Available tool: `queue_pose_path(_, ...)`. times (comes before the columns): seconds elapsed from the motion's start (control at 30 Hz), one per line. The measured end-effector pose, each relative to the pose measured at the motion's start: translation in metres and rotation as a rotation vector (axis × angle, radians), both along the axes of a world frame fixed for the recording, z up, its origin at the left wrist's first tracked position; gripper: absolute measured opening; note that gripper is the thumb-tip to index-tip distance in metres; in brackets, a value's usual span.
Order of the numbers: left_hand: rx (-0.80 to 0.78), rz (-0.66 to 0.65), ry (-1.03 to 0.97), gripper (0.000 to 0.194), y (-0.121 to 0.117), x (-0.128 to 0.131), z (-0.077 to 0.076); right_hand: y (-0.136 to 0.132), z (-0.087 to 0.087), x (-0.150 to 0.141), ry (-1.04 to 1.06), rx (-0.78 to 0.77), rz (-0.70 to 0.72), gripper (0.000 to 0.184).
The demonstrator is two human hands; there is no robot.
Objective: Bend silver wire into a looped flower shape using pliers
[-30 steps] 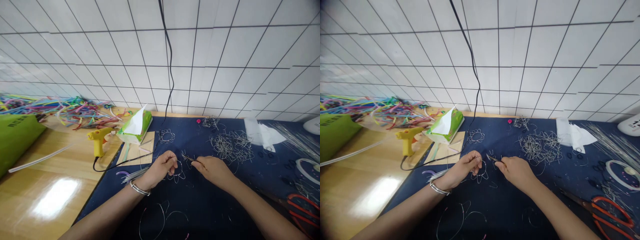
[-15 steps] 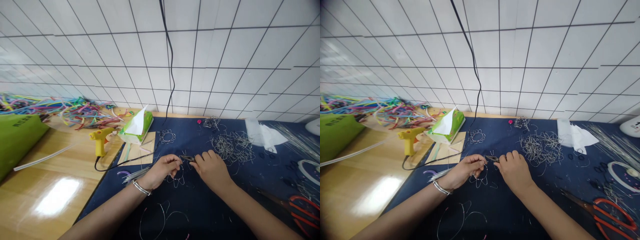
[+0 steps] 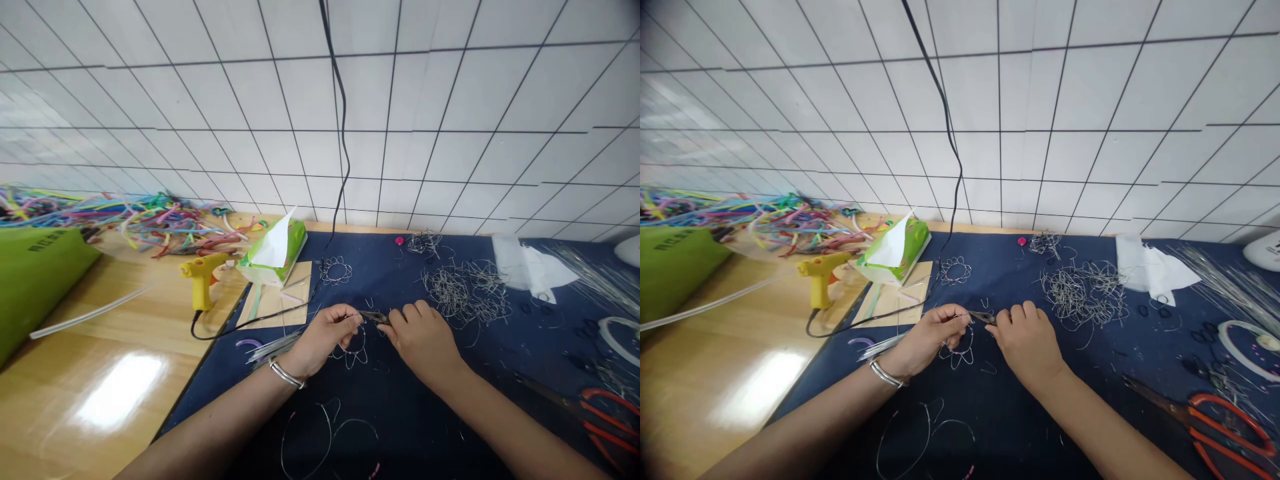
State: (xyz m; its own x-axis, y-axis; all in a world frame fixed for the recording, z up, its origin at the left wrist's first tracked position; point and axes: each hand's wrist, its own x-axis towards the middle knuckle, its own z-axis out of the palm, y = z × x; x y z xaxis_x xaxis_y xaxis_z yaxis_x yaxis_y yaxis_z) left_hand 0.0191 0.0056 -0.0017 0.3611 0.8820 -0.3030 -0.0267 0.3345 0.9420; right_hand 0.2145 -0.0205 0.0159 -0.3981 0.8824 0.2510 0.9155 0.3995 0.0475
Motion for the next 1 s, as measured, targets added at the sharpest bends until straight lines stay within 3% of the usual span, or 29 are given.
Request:
queue_pose_path(0.5,0.085,0.054,-0.016,0.018,0.007,-0.006,0.005,0.007,0.005,0.009,0.051,-0.035,0.032,0.035)
queue_pose_path(0.6,0.126,-0.023,0.038,0.017,0.011,-0.013,0.013,0.011,0.006,0.014,0.142,-0.166,0.031,0.037)
queue_pose_path(0.8,0.237,-0.313,0.247,0.015,0.01,-0.018,0.024,0.015,0.01,0.015,0.313,-0.492,0.067,0.043)
queue_pose_path(1.0,0.239,-0.341,0.302,0.019,0.01,-0.016,0.026,0.013,0.014,0.014,0.316,-0.587,0.105,0.047)
